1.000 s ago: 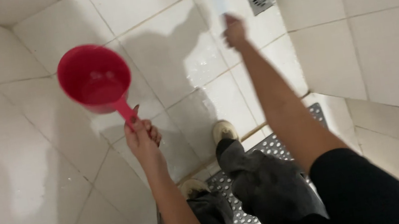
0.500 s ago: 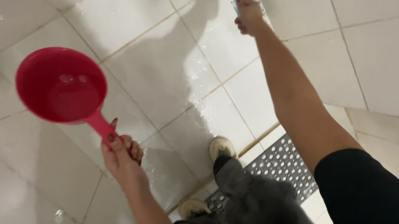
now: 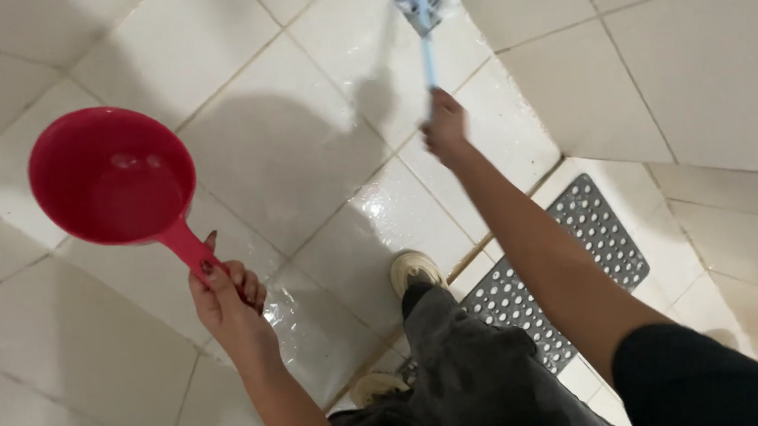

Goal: Cleaning the bathroom floor and toilet area using a brush and soapy water.

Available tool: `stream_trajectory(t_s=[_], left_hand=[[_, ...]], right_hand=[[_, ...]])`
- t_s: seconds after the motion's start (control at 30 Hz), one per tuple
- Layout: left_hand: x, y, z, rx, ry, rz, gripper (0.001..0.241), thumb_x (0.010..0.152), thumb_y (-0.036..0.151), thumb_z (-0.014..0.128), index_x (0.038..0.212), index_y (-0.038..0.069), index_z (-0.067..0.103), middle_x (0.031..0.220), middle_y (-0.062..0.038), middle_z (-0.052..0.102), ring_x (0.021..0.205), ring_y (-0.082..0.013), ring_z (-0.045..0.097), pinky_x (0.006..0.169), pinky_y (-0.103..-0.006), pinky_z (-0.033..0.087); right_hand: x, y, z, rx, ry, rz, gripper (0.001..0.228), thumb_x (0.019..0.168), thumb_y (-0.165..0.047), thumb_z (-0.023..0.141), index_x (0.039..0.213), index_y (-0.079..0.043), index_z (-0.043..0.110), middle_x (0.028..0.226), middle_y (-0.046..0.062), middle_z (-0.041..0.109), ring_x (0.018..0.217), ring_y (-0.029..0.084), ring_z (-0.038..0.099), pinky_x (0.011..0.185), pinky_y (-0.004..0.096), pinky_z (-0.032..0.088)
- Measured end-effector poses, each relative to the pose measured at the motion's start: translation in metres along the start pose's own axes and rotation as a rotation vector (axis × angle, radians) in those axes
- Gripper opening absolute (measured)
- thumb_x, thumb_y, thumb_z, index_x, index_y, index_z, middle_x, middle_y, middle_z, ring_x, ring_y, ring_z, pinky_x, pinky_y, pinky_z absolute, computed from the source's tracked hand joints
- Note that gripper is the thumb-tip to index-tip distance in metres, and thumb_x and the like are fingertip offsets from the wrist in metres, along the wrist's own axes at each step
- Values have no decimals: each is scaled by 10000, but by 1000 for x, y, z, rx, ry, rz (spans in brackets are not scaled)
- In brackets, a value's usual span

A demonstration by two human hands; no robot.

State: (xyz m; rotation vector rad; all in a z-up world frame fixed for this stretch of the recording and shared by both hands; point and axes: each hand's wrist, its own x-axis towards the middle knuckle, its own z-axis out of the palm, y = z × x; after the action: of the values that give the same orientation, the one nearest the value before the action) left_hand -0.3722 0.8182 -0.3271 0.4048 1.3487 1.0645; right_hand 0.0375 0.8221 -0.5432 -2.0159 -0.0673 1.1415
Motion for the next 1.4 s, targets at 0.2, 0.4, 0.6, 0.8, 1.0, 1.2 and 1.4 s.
stream_trajectory(t_s=[0.2,0.4,0.6,0.8,1.0,1.2,1.4], left_hand=[[-5,16,-2,30,-53,52,478,1118,357,484,1484,51,490,805,41,434,631,-39,361,529,-206,284],[-9,28,-29,40,67,25,469,1120,363,459,1465,50,517,775,39,412,610,-41,362,511,-202,289],[-8,39,-36,-26,37,150,497,1125,387,481,1482,41,489,823,34,434,628,-40,360,531,-203,296],[-5,33,-43,-117,29,148,498,1123,387,484,1487,47,493,802,30,427,610,-41,360,518,-194,287],[-13,34,-53,-119,54,229,482,1153,378,498,1506,50,491,862,21,450,649,-49,364,547,-212,278],[-25,51,-64,-57,158,405,445,1182,338,485,1543,82,449,890,18,460,671,-56,388,579,-221,302],[-18,33,-80,-36,153,406,400,1157,260,511,1510,84,445,914,13,513,684,-47,419,572,-200,335]], right_hand=[[108,59,84,-585,-376,-569,533,886,4,546,1387,-169,598,988,57,735,563,87,612,405,281,494],[67,-31,47,-341,63,-38,363,1143,-363,446,1347,-165,670,731,97,562,471,152,448,375,321,380],[117,6,50,-493,-247,-520,364,1028,-319,537,1354,-177,618,763,31,662,501,107,551,373,304,436],[106,33,102,-768,-315,-783,386,1073,-381,323,1303,-179,558,927,5,667,782,87,594,665,238,473],[3,18,149,-866,-509,-766,365,1160,-281,429,1463,-145,582,886,132,732,735,238,688,753,446,592],[-23,53,187,-398,-313,-291,509,949,-149,511,1458,-155,502,775,166,657,419,183,514,383,408,429],[-123,162,282,-643,-605,-833,406,1111,-283,478,1448,-87,592,1158,192,742,983,289,732,870,424,581]])
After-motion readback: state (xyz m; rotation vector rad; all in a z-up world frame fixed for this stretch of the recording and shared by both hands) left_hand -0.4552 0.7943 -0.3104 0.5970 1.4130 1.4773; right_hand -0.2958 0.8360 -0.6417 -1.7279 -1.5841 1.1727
